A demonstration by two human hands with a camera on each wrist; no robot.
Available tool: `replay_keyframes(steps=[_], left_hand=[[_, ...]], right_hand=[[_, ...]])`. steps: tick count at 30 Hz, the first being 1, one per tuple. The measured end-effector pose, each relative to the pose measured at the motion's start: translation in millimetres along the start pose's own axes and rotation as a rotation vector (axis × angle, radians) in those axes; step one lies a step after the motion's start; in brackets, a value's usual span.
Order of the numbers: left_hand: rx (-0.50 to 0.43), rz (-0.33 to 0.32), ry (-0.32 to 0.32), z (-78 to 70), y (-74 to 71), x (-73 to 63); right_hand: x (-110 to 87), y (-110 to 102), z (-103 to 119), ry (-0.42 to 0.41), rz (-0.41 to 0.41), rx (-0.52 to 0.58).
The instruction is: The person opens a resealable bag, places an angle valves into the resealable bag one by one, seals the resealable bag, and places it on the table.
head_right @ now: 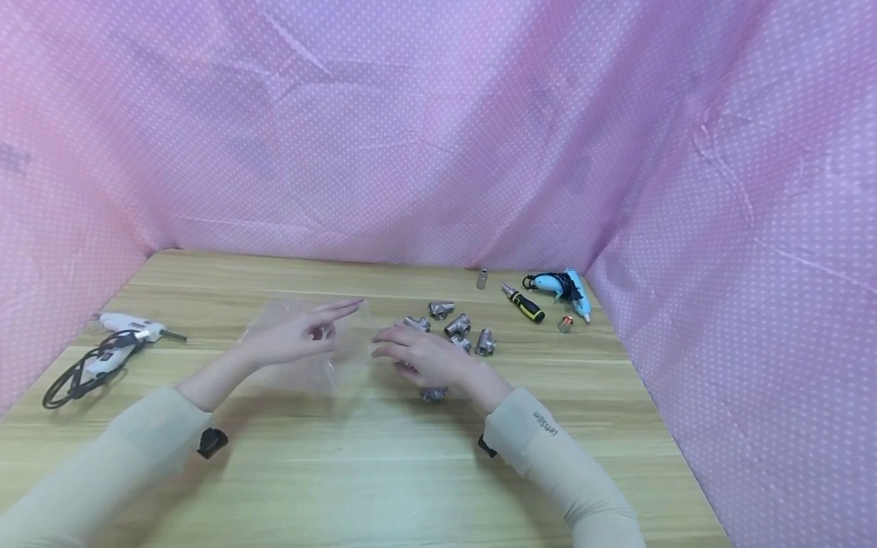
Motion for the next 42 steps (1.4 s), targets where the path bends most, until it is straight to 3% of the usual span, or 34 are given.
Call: replay_keyframes(steps=[5, 9, 16, 24, 31, 37, 42], left_hand=[[0.027, -0.064, 0.045, 2.6, 4.2, 2.2], [0.054, -0.04, 0.072, 3.3, 3.2, 1.1], [0.032, 0.084, 0.008, -3.5, -7.2, -3.7], [0.1, 0.09, -0.041, -10.2, -14.2, -0.6], [0.113, 0.087, -0.073, -13.0, -16.2, 0.6], [0.084, 0.076, -0.101, -15.7, -17.6, 0.1], [0.043, 0.072, -0.138, -14.5, -15.0, 0.1]], right_hand=[[0.9, 0, 1, 0.009, 0.014, -0.007], [0.9, -1, 1, 0.014, 0.017, -0.007], [0.5, -3, -1, 0.025, 0.001, 0.018], [-2.0, -17, 1, 0.05, -0.032, 0.047], [-24.8, -31, -4, 0.131, 0.028, 0.002], [-44.6, -35, -4, 0.23, 0.116, 0.057], [-58.4, -31, -3, 0.243, 0.183, 0.055]])
Point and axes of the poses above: each hand's wrist, its own x-axis towards the middle knuckle, its own y-axis out of the palm, z = x × y, the point moved 1 cm from there along x, towards the middle knuckle, and after that the axes turned 14 degrees about -z, right-handed, at the moved point
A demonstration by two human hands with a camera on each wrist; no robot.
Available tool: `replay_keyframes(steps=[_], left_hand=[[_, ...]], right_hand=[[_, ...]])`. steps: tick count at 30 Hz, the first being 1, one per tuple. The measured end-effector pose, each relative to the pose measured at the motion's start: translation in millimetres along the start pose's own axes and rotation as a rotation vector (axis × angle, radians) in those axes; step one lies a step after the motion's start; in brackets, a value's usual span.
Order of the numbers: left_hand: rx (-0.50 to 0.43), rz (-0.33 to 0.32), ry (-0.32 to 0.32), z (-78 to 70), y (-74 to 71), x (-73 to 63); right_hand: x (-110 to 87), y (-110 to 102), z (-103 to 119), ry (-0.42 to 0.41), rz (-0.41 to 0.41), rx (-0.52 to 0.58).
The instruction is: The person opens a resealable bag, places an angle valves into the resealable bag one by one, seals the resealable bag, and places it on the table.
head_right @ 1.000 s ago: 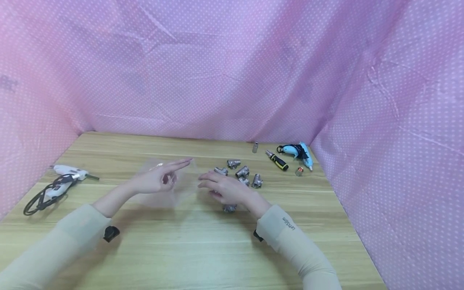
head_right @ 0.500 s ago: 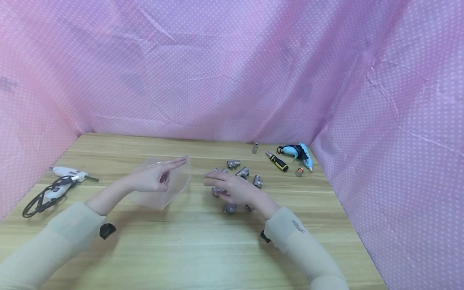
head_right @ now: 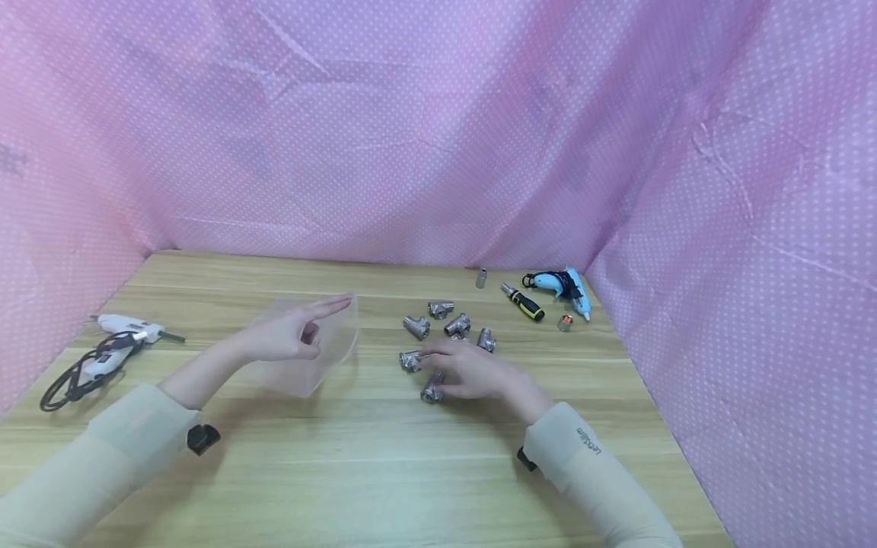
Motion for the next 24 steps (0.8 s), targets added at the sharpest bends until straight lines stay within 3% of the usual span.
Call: replay_keyframes(steps=[5, 12, 18, 24], left_hand=[[-0.071, -0.001, -0.046, 0.8, 3.0, -0.7], [-0.069, 0.002, -0.085, -3.3, 7.0, -2.0], [-0.091, 0.011, -0.102, -0.9, 9.4, 0.3], [-0.102, 0.005, -0.089, 0.2, 12.1, 0.9]], right_hand=[[-6.4, 1, 0, 0.03, 0.066, 0.001], [-9.7, 6, -4, 0.058, 0.17, -0.034], [-1.4, 5, -1, 0.068, 0.067, -0.029], [20.8, 0, 13, 0.069, -0.09, 0.005]])
Point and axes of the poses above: each hand's wrist, its own x-axis towards the middle knuckle, its own y-axis out of the palm, z = x × y, the point moved 1 cm from there along x, towards the middle knuckle, and after that the axes turned 14 degrees about -z, right-handed, at the moved point
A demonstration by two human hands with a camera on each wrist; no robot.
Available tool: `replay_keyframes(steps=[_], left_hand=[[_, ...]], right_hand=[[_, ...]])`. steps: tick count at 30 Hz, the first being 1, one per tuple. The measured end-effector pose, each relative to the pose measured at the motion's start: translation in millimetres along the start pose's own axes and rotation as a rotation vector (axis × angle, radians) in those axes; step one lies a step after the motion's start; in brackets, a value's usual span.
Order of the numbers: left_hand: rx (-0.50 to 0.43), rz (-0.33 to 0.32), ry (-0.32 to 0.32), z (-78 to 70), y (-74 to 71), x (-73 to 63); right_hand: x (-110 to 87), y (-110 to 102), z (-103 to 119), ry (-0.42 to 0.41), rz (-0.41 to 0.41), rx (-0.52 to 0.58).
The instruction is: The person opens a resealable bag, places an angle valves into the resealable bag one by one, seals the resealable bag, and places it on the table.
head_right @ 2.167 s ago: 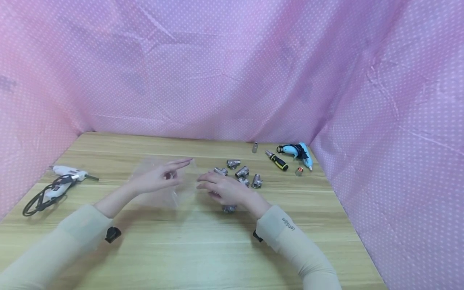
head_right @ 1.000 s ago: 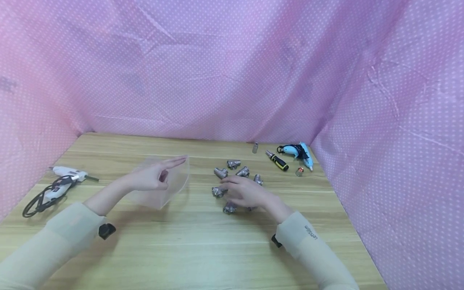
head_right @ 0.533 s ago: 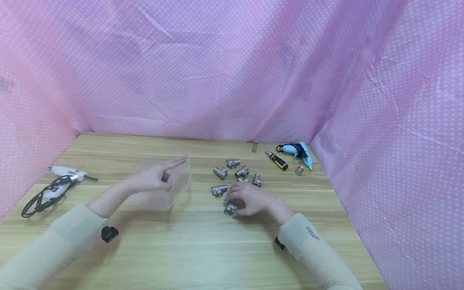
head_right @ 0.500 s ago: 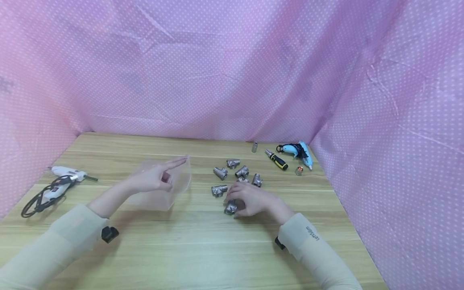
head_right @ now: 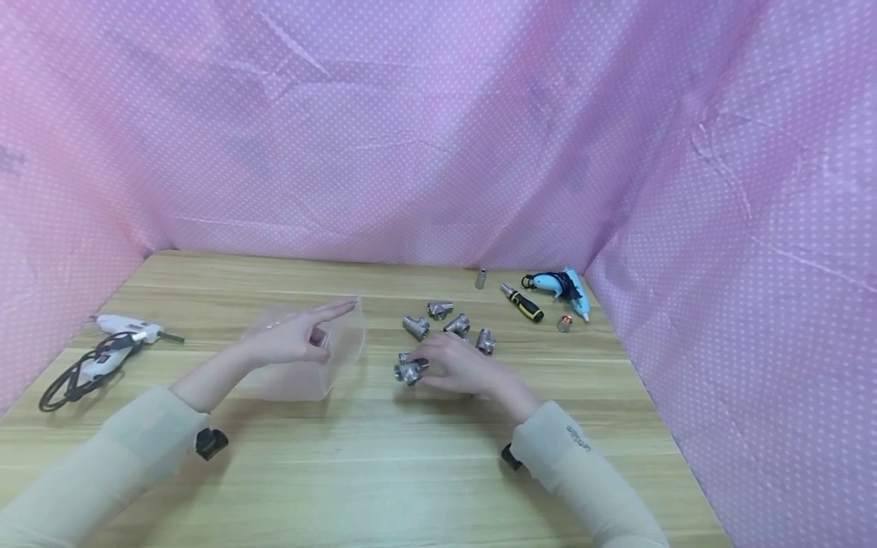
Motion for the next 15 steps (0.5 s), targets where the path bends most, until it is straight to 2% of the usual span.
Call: replay_keyframes(steps=[6, 11, 15], left_hand=[[-0.013, 0.01, 0.024, -1.5, 3.9, 1.4], [0.021, 0.004, 0.032, -2.8, 5.7, 2.2], [-0.02, 0.027, 0.04, -3.9, 6.9, 3.0]], right_hand=[[29.5, 0, 20, 0.032, -0.111, 0.046], [52.5, 4, 28, 0.007, -0.21, 0.119], [61.9, 9, 26, 0.007, -0.18, 0.152]])
Point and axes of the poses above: each hand's wrist, its own x-axis towards the middle knuckle, its own y-axis out of the palm, z = x × y, the point moved 1 cm from there along x, towards the middle knuckle, and after that the axes turned 14 degrees about -z, right-handed, at the moved point
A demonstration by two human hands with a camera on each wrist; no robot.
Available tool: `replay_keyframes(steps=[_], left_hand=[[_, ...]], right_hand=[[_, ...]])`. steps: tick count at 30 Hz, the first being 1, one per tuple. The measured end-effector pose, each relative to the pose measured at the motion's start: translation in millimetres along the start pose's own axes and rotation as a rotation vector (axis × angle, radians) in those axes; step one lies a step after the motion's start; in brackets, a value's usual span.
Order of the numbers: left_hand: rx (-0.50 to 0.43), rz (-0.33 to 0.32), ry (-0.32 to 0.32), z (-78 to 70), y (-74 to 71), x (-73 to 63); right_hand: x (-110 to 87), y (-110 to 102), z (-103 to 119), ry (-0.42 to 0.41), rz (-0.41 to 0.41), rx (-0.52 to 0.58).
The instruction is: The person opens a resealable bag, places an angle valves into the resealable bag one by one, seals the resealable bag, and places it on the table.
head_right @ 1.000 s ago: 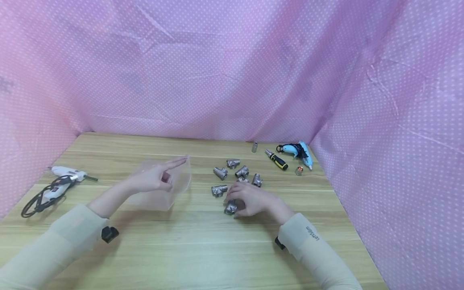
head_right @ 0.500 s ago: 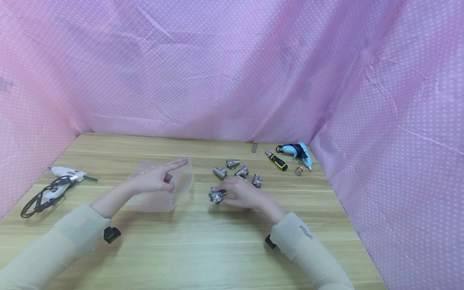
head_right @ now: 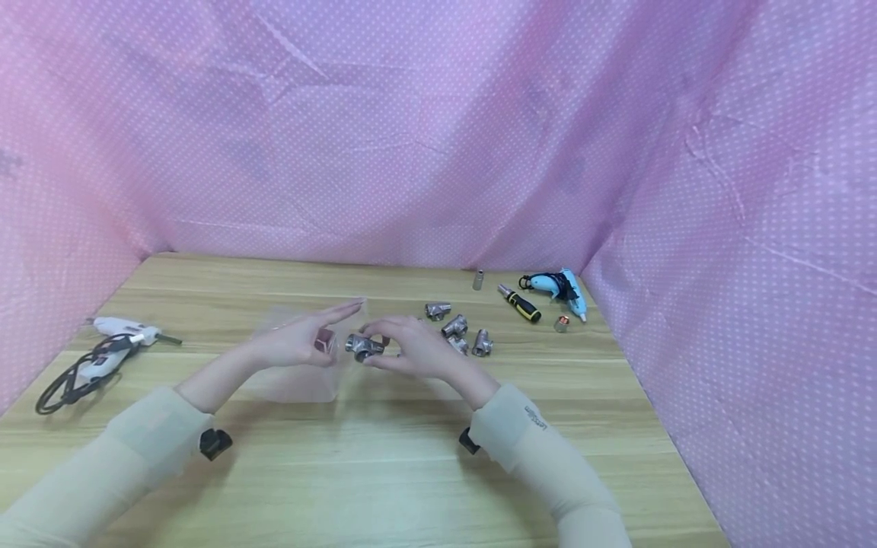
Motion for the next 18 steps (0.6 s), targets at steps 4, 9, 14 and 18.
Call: replay_keyframes(steps=[4, 9, 14, 18], left_hand=[[-0.042, 0.023, 0.004, 0.5, -0.9, -0.8], [-0.041, 0.043, 0.009, -0.5, -2.2, -1.0], [-0.044, 0.075, 0.011, -7.4, -5.2, -2.7], [0.009, 0.075, 0.04, -13.5, -10.3, -4.7]], right_hand=[[2.8, 3, -3, 0.072, 0.083, -0.028], [3.0, 2, -5, 0.153, 0.146, -0.086], [3.6, -2, -7, 0.155, 0.151, -0.125], [4.6, -9, -7, 0.124, 0.098, -0.125]])
Point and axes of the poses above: each hand's wrist, its own x-axis towards the middle knuckle, its own y-axis out of the palm, z = x × y, the point moved 1 cm from there along x, towards the middle knuckle, and after that the axes turned 14 degrees about -z, right-handed, at the moved point
